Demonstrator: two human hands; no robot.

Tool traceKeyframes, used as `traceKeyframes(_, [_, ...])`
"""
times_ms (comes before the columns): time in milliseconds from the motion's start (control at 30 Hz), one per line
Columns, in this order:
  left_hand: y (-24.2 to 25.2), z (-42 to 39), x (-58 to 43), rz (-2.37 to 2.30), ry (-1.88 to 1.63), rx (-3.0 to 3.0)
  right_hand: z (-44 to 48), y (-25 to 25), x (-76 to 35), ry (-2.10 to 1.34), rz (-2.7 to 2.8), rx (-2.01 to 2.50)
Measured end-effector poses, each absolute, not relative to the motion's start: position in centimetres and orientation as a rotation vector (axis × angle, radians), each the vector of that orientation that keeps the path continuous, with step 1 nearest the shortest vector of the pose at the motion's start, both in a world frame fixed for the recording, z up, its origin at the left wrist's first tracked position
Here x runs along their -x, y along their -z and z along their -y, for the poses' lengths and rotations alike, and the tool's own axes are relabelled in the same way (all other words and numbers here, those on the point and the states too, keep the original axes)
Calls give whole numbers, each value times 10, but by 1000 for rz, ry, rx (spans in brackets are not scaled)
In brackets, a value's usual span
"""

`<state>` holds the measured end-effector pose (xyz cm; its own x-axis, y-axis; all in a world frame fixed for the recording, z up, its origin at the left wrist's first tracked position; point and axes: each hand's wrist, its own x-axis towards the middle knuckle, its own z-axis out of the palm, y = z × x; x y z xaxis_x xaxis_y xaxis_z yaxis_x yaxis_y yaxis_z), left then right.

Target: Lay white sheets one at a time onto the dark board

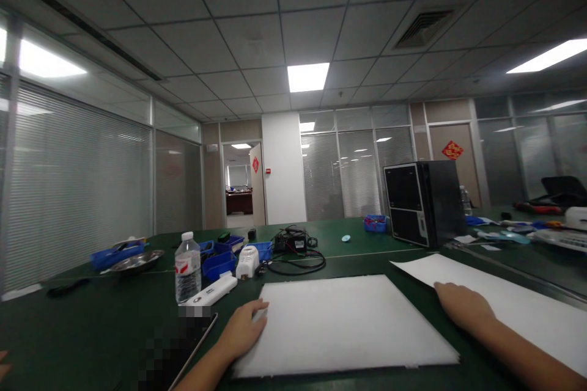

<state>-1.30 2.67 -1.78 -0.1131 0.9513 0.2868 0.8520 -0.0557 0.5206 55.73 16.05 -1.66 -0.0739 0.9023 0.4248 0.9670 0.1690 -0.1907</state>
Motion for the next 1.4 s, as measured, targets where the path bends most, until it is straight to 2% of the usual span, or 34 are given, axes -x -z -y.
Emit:
traceKeyframes(133, [18,-26,9,-2037,-879,-2000,-147,1,-525,281,2113,1718])
traceKeyframes(300, [17,-21,3,-2053,-836,-2016,-111,-10,-468,244,2413,1412])
traceKeyframes(467, [15,-19,-1,-2062,-808,-1992,-59,-15,-414,128,2662,1059])
traceKeyframes(600, [13,-17,-1,-2056,-785,-1974,-43,-21,-406,-113,2702,839])
traceKeyframes(933, [22,-27,12,-2008,-816,-1954,-125,-4,-496,25,2267,1639])
traceKeyframes(1400, [27,-32,15,-1974,-824,-1992,-115,8,-479,-65,2296,1553])
